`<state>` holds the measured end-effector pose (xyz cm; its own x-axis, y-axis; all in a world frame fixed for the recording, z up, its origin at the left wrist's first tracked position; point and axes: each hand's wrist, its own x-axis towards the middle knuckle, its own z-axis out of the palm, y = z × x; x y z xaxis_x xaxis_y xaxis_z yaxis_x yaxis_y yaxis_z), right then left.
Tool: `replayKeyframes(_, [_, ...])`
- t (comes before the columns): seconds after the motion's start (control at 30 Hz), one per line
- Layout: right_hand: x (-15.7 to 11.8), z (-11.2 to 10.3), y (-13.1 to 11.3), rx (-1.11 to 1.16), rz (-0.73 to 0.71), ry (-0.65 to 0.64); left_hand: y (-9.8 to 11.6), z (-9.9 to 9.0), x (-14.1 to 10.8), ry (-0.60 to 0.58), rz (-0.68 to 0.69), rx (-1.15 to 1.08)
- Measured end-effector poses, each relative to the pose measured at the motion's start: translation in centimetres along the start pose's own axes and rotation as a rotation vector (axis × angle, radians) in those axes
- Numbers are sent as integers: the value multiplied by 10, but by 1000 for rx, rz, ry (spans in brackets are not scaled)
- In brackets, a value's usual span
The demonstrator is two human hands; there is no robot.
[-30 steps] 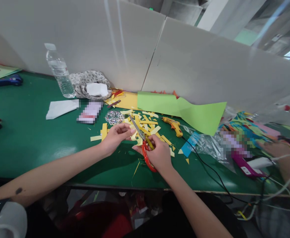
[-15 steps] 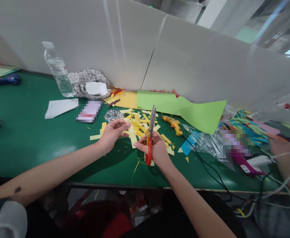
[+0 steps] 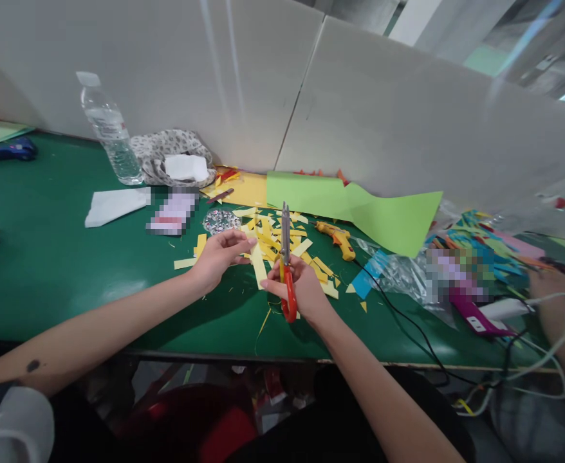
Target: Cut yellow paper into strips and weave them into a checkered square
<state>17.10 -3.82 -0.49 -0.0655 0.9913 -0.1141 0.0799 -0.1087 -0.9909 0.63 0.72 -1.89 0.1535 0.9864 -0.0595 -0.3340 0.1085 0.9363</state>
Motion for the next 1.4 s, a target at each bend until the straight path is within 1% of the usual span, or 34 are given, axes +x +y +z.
replayKeyframes(0.23, [-1, -2, -2, 72, 33, -6, 3, 1, 0, -9, -27, -21])
replayKeyframes(0.53, [-4, -2, -8, 46, 30, -4, 6, -2, 3, 7, -60, -33])
replayKeyframes(0.8, [-3, -4, -6, 26, 12, -7, 6, -6, 7, 5, -70, -60])
replayKeyframes(0.97, [-1, -7, -4, 42, 0, -6, 6, -9, 10, 14, -100, -77])
replayKeyframes(1.1, [-1, -8, -4, 8, 16, 10, 8, -9, 11, 13, -84, -70])
replayKeyframes(1.2, [-1, -7, -5, 9, 22, 24, 9, -9, 11, 9, -100, -78])
replayKeyframes(1.3, [-2, -7, -5, 17, 15, 55, 9, -7, 9, -27, -100, -90])
replayKeyframes(1.4, [-3, -6, -7, 31, -16, 91, 8, -2, 5, -90, -106, -37])
